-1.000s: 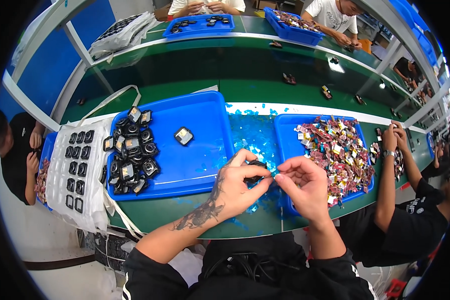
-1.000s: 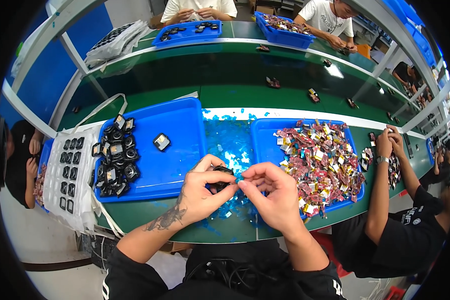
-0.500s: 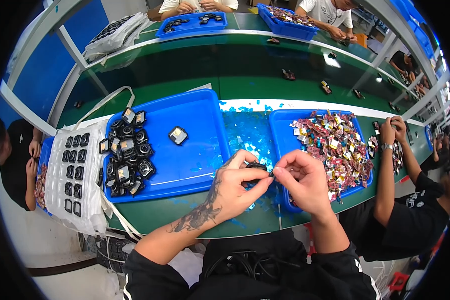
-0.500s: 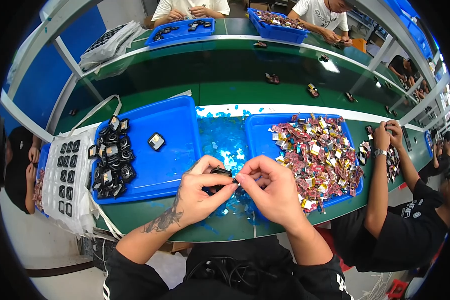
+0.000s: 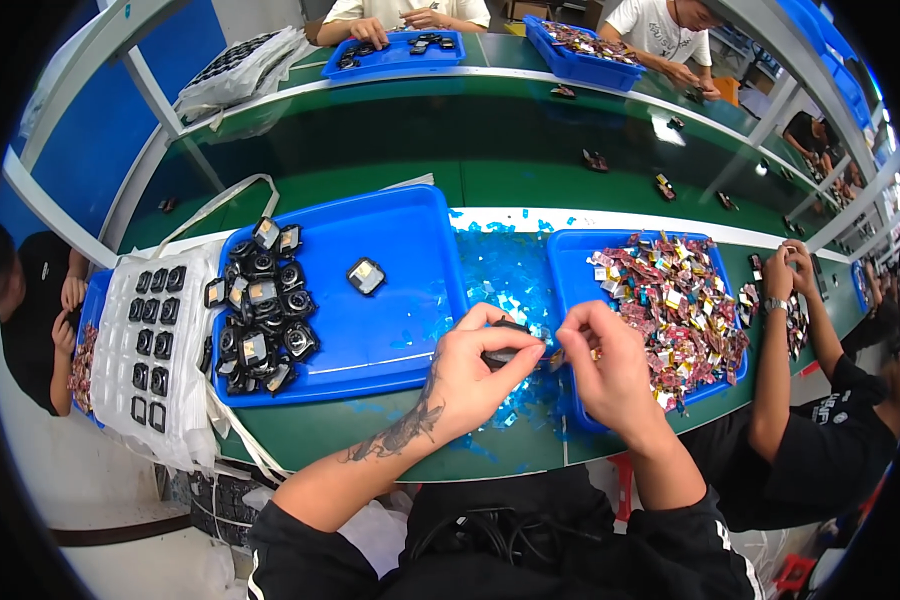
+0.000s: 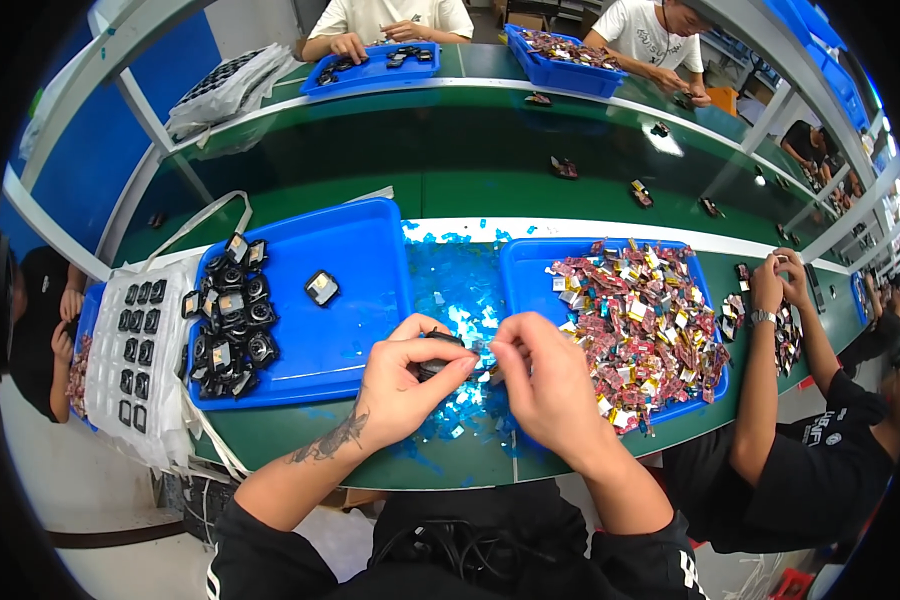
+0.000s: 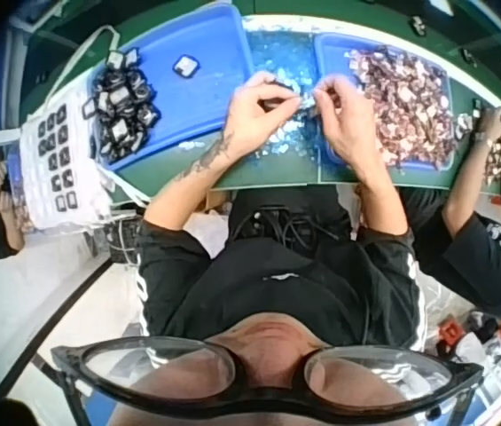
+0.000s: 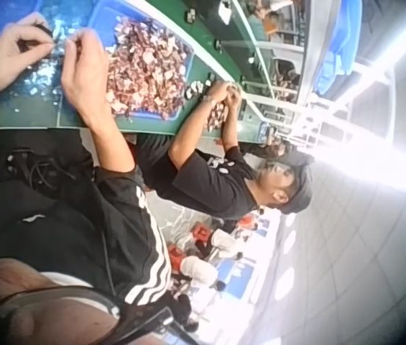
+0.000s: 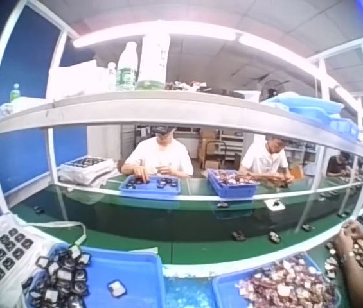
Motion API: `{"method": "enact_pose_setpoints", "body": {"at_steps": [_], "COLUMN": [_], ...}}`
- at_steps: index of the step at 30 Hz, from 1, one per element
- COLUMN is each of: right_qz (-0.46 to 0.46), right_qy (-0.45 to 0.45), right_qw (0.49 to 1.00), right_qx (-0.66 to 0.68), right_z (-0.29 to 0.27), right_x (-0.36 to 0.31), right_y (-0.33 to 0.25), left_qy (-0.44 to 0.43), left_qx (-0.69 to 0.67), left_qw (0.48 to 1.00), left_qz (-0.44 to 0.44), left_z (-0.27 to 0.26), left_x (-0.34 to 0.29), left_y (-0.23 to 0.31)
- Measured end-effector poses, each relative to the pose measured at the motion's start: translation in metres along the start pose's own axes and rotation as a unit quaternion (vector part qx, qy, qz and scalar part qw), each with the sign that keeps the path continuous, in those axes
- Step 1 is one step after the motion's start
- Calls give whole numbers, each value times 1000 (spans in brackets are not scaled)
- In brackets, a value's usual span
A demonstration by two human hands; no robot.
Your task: Attaching stickers to small electronic components on an assembly line.
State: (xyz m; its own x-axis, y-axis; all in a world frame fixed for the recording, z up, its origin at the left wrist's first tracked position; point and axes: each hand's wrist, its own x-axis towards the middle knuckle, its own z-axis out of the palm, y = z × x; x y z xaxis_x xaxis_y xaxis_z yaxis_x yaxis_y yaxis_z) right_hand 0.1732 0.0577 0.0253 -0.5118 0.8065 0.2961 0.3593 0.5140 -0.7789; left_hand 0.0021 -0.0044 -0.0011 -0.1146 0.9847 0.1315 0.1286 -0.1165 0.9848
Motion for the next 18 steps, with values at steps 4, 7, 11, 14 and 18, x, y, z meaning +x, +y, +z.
{"method": "enact_pose_setpoints", "body": {"at_steps": [4,7,11,14,18], "right_qz": [-25,-7,-10,36,79], "right_qy": [13,18,-61,-89,-93], "right_qw": [999,1000,978,919,858], "right_qx": [16,-23,198,382,500], "right_z": [4,-4,-1,1,2], "right_x": [1,9,8,4,0], "right_y": [3,0,14,19,12], "left_qy": [16,-5,-50,-100,-101], "left_qx": [-5,-113,-190,-246,-248], "left_qw": [1000,994,980,962,960], "left_qz": [15,-6,-39,-68,-83], "left_z": [3,2,-2,-5,-4], "left_x": [1,3,4,3,2], "left_y": [3,0,-1,-1,1]}}
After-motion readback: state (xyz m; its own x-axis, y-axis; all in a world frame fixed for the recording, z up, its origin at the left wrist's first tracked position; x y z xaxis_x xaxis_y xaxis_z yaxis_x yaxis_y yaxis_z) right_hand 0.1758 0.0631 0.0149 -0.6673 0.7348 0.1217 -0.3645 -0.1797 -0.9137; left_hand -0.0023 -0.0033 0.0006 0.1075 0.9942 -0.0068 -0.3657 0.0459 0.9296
